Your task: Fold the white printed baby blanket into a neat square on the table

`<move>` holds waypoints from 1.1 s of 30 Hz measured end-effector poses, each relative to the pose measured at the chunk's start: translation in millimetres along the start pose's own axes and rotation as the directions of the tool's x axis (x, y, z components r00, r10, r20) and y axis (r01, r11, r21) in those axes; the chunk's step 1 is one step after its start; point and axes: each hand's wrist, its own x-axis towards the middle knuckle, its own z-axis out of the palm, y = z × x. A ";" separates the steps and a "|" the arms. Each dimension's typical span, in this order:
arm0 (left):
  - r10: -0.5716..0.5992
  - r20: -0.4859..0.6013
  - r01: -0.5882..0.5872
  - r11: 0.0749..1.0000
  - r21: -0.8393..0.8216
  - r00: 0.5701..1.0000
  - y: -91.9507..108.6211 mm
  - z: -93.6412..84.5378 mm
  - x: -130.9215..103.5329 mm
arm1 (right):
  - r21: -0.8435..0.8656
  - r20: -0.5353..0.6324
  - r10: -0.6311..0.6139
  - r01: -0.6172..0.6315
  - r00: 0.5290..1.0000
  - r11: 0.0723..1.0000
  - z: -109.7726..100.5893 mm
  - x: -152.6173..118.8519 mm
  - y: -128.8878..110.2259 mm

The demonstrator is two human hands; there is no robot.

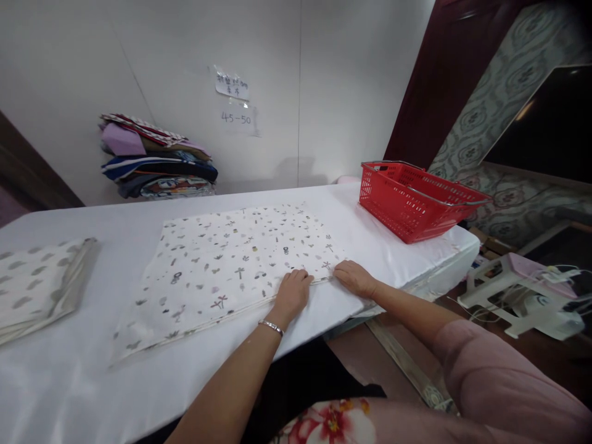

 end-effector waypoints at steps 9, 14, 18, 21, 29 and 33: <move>0.087 -0.026 -0.087 0.996 -0.006 0.996 19.6 12.1 7.0 | 0.289 -0.062 0.158 -0.134 0.986 0.948 -2.6 -12.3 9.5; 0.077 -0.023 -0.077 0.997 -0.023 0.997 17.4 13.7 4.9 | 0.600 0.124 0.783 -0.675 0.609 0.430 -11.1 -25.8 39.6; 0.068 -0.016 -0.069 0.997 -0.040 0.998 17.5 12.5 4.7 | 0.587 0.340 0.807 -0.779 0.483 0.220 -11.8 -24.8 50.5; 0.074 -0.006 -0.074 0.996 -0.049 0.997 17.8 10.3 4.5 | 0.548 0.503 0.742 -0.828 0.442 0.121 -12.0 -15.3 46.7; 0.070 -0.013 -0.071 0.996 -0.060 0.997 17.1 11.2 3.6 | 0.446 0.650 0.685 -0.895 0.328 0.005 -18.6 5.5 41.7; 0.078 -0.009 -0.079 0.996 -0.041 0.997 18.1 12.5 2.2 | 0.471 0.621 0.685 -0.880 0.380 0.061 -22.2 5.7 36.5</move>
